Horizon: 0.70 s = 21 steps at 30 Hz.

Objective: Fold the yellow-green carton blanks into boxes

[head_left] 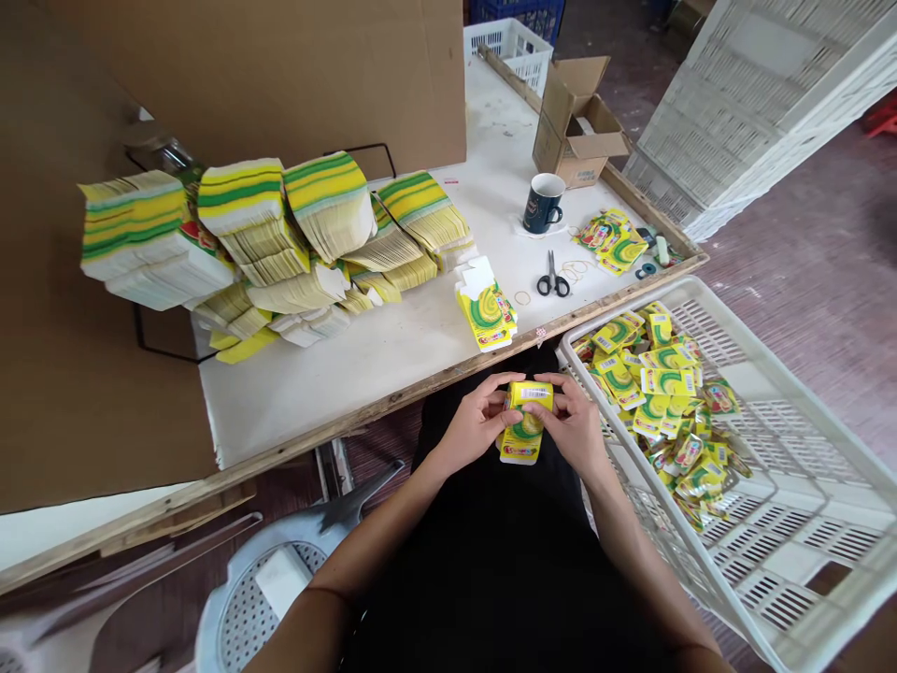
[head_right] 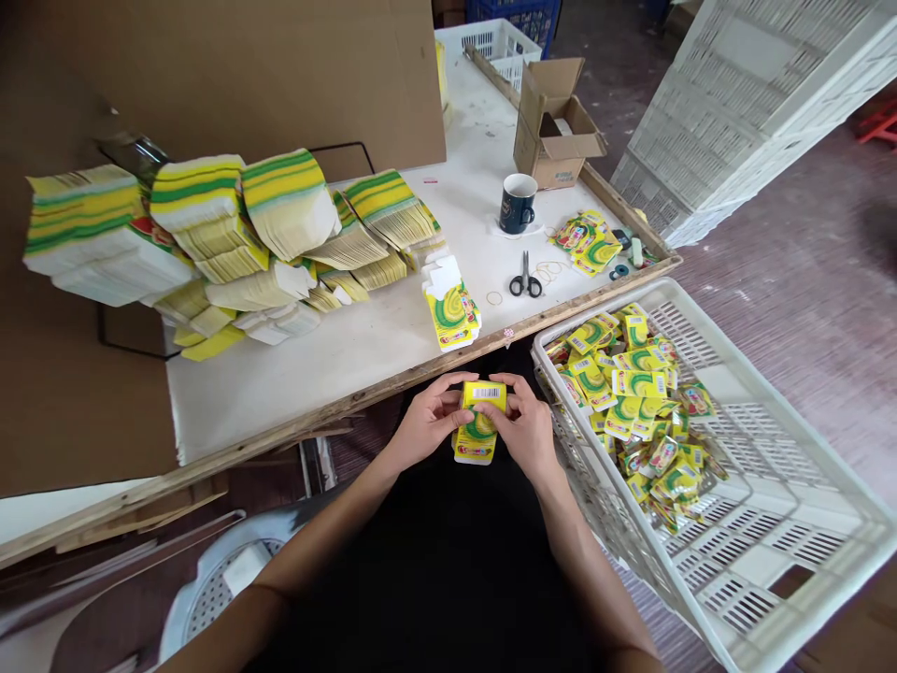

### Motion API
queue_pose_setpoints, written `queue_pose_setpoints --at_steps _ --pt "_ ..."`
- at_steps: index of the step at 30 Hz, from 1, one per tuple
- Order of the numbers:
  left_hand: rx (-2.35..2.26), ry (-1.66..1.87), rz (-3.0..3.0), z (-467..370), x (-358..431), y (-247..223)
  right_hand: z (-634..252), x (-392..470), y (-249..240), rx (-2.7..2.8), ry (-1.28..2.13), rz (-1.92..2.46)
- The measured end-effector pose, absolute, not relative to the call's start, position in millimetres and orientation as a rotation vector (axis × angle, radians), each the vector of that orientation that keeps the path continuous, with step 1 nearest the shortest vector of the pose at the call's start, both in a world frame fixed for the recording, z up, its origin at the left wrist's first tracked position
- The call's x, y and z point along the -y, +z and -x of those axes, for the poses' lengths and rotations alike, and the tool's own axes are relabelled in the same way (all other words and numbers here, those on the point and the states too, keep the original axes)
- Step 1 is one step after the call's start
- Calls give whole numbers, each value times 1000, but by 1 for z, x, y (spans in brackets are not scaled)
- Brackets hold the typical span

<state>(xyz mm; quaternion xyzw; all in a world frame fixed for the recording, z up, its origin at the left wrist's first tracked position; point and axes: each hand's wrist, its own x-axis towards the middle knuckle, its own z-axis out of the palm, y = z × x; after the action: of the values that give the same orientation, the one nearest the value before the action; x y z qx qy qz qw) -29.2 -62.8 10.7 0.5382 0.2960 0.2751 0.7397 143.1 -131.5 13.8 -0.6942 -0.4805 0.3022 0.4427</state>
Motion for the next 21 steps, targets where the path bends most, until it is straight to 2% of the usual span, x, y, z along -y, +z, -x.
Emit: queue_pose_setpoints --at_steps 6,11,16,21 --pt "-642 663 -1180 17 62 16 -147 131 4 1109 782 1523" --pt "-624 719 -1161 9 60 16 -143 134 5 920 658 1419" --pt "-570 694 -1290 9 60 16 -146 132 7 840 780 1292" --pt "-767 964 -1771 9 26 10 -156 125 2 438 463 1130"
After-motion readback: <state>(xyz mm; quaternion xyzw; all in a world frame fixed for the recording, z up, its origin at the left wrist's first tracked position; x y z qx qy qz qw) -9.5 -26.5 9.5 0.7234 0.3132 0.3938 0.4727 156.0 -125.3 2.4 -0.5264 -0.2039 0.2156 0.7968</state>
